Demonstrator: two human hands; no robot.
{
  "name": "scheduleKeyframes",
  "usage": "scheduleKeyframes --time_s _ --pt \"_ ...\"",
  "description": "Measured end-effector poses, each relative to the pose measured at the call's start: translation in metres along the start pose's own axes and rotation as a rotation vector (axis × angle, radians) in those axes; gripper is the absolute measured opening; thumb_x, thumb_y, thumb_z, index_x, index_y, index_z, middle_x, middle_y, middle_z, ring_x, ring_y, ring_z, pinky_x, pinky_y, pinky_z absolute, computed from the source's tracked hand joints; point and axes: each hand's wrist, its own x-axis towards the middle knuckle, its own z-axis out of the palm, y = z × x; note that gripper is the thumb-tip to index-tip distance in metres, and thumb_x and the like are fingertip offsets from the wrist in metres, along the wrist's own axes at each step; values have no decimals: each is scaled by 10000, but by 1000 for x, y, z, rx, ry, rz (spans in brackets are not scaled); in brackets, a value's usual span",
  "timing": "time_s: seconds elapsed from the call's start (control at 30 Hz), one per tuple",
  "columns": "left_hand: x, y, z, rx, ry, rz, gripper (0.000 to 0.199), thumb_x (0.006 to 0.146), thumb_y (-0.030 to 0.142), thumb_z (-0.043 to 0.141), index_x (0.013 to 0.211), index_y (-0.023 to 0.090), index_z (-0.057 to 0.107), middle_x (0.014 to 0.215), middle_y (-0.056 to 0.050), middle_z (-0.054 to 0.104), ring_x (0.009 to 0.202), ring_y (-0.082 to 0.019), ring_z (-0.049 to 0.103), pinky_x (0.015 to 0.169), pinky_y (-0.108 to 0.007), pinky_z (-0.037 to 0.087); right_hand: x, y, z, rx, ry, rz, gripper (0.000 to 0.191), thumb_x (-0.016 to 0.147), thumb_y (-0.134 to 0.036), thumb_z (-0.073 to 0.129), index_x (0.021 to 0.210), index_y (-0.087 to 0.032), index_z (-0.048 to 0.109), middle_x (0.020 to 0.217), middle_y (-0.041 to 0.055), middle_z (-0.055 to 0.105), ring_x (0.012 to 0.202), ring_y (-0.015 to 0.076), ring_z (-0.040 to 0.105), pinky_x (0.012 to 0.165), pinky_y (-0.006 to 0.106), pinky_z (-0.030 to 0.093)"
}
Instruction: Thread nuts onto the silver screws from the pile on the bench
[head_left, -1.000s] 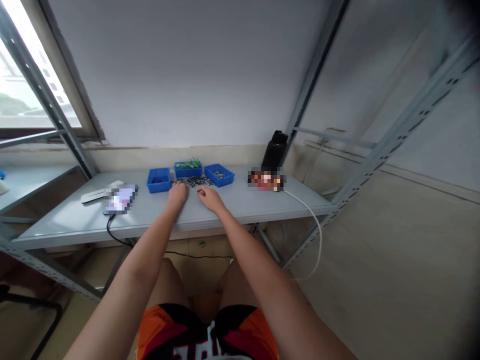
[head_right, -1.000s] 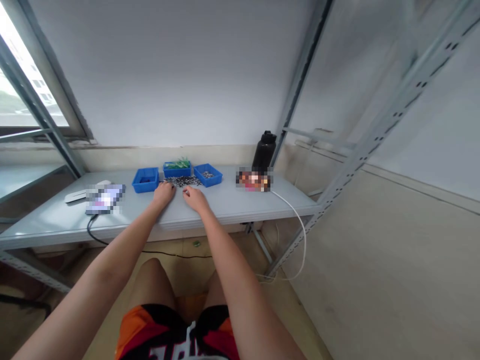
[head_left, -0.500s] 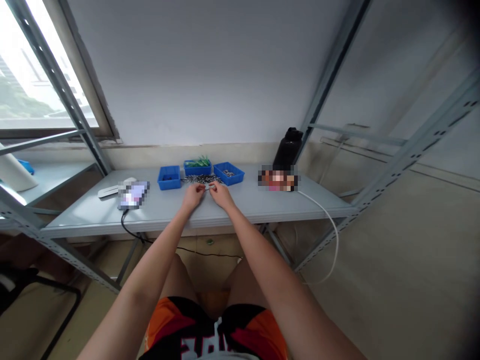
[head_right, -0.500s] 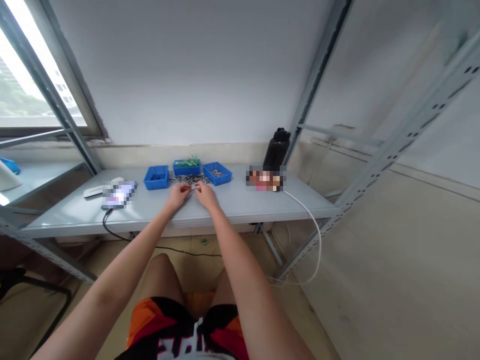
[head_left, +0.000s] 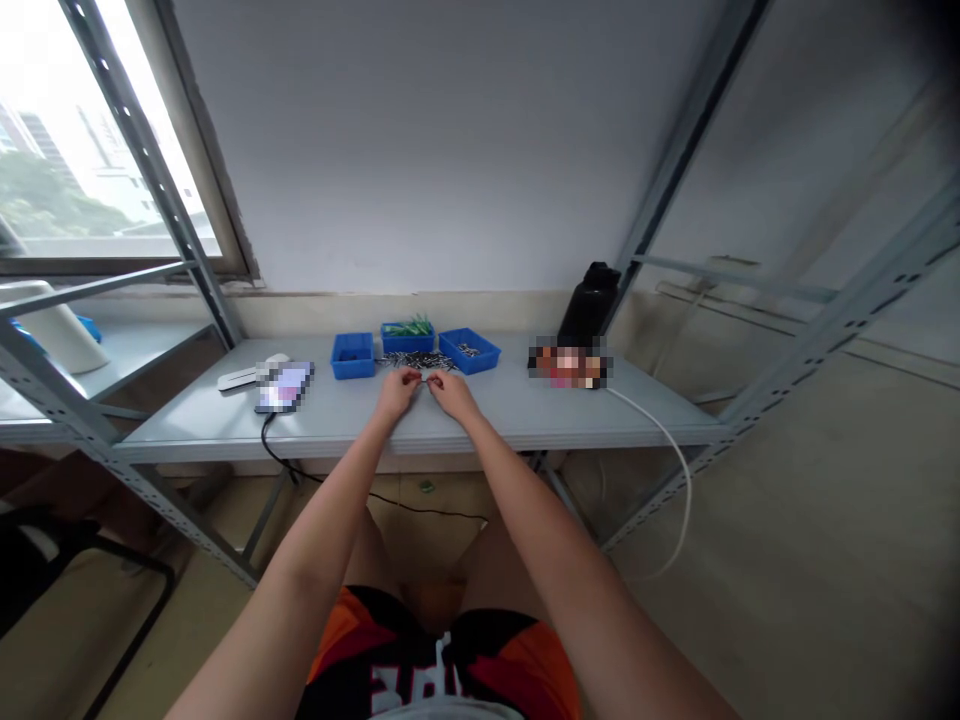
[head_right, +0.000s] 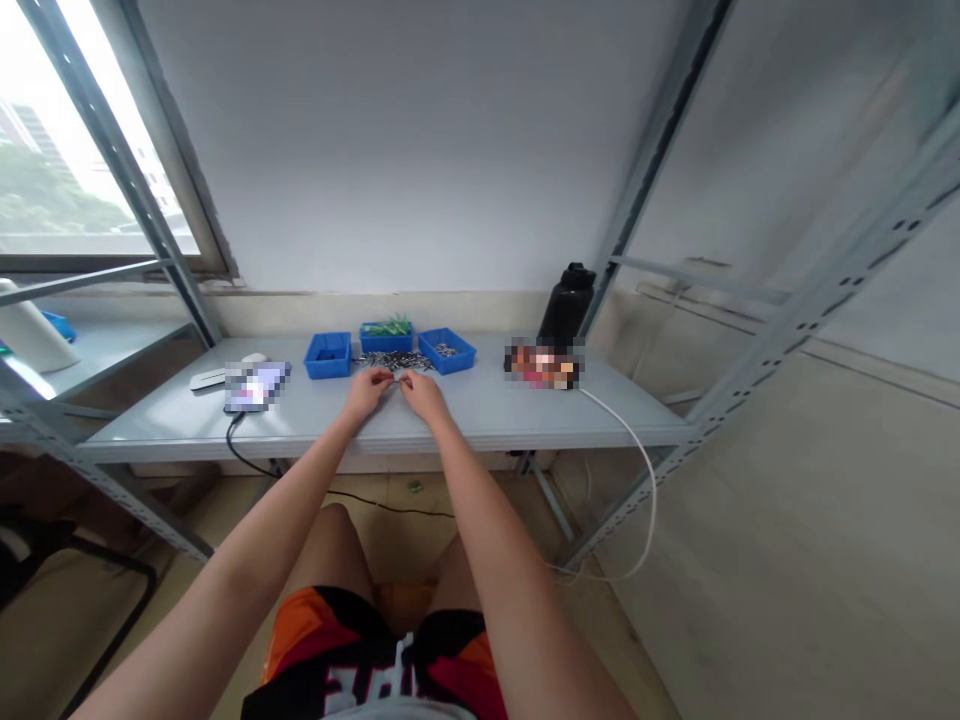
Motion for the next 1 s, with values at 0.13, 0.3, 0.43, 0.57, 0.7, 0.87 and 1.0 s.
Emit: scheduleKeyframes --time_s 0.13,0.3,0.43,0.57,0.7,0.87,1.0 --pt "0 1 0 23 26 -30 207 801 238 634 954 133 725 952 -114 744 864 -218 672 841 -331 505 0 2 0 56 2 -15 181 903 -221 498 962 -198 667 772 27 697 747 173 632 768 274 455" --pt "-3 4 -2 67 -12 -28 199 821 251 599 899 140 745 927 -99 751 875 -222 675 838 -327 498 0 3 0 72 21 0 190 909 -240 479 961 -201 657 749 19 683 743 170 630 760 273 453" --pt "-4 6 -4 35 3 -8 204 816 249 606 909 130 744 904 -98 750 841 -211 675 813 -312 500 0 2 0 65 17 -7 188 912 -238 481 976 -197 652 753 20 683 745 169 630 759 269 447" --pt "-5 9 -4 -54 11 18 188 812 228 616 924 133 734 917 -96 750 851 -201 674 828 -311 504 -1 1 -1 52 -34 -30 197 923 -236 472 997 -203 652 766 17 689 748 162 630 743 258 437" --pt "-6 11 -4 -120 -8 29 169 799 232 635 906 137 725 943 -100 747 887 -203 676 857 -317 505 -1 1 -1 35 -71 -51 193 923 -241 482 975 -215 666 766 13 692 749 163 627 739 254 432" --pt "-5 9 -2 -168 25 3 141 777 210 635 872 121 690 886 -99 734 845 -188 673 815 -300 512 -2 -1 -2 33 -45 -55 213 938 -289 469 924 -221 670 759 14 690 733 164 616 732 251 427" --pt "-5 10 -1 -104 23 -2 104 767 190 636 840 133 684 847 -75 730 806 -172 662 802 -290 506 -3 -6 -5 36 -24 -32 247 949 -307 443 874 -218 661 762 22 689 727 165 614 724 248 420"
